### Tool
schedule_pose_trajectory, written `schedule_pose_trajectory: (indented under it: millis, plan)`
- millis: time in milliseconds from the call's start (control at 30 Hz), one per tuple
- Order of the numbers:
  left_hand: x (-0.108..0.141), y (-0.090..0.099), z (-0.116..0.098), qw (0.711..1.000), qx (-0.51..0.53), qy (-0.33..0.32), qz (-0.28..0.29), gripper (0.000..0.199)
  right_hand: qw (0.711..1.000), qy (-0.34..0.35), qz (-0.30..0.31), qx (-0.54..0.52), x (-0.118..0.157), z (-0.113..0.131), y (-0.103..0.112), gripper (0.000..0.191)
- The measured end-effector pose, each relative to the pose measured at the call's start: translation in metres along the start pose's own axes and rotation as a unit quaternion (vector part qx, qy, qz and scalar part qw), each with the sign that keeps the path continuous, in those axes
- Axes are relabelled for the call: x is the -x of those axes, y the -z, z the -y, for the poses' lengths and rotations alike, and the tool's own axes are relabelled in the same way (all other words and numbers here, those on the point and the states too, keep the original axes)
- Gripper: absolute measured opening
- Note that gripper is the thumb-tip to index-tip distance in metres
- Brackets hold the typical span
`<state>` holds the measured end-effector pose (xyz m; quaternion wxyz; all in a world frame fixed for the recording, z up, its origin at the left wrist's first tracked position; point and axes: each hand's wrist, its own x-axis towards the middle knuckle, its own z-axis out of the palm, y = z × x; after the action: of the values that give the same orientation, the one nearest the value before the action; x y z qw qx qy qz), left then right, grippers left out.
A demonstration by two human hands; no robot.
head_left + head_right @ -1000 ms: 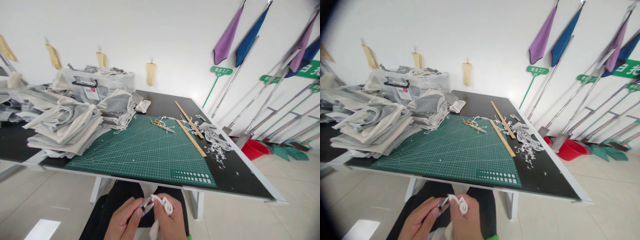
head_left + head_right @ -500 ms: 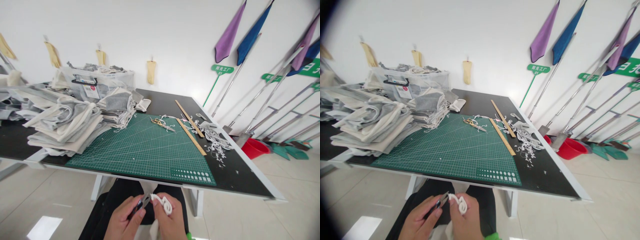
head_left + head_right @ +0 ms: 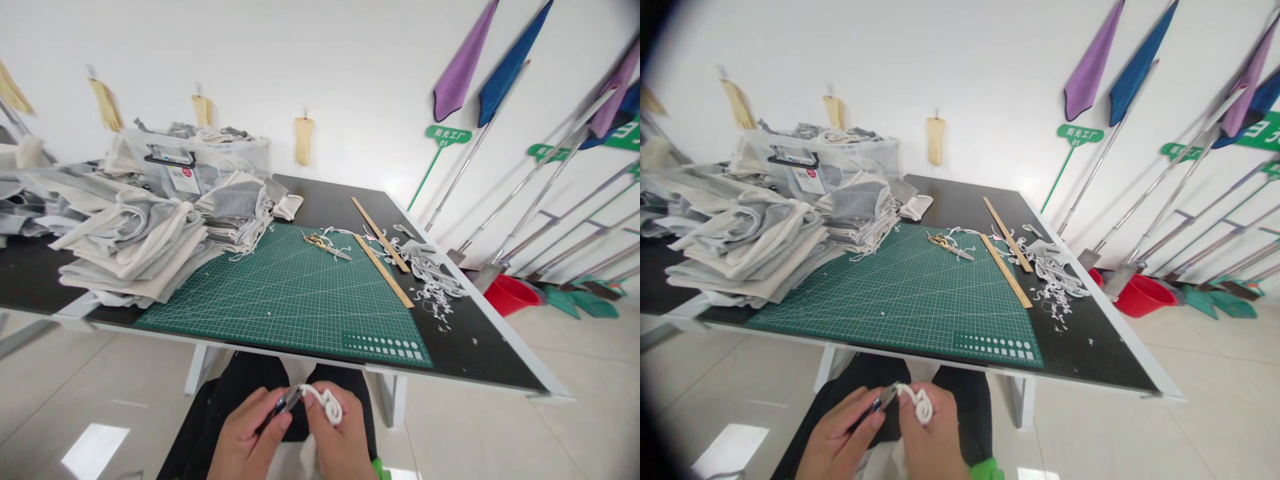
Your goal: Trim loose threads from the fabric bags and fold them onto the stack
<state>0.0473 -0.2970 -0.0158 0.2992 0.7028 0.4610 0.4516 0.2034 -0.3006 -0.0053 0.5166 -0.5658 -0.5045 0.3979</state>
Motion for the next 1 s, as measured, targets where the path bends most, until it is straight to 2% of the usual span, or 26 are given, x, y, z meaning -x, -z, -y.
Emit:
schedule_pose_trajectory:
  millis: [267, 533, 700, 1000]
  plan:
    - [0.0, -0.001, 0.0, 1.0, -0.017, 0.007, -0.015, 0.02, 0.999, 0.016, 0.051, -0.003, -0.001, 0.002, 0.003, 0.04]
    - [0.002, 0.001, -0.001, 1.0, -0.007, 0.016, -0.016, 0.022, 0.998, 0.022, 0.059, -0.005, -0.002, 0.006, 0.003, 0.038]
    - [0.002, 0.002, 0.0, 1.0, -0.008, 0.0, -0.001, 0.021, 0.997, 0.034, 0.066, 0.01, -0.002, 0.009, 0.005, 0.037]
    - [0.003, 0.002, 0.001, 1.0, -0.005, 0.008, 0.015, 0.022, 0.996, 0.03, 0.082, 0.031, -0.004, 0.018, 0.004, 0.03]
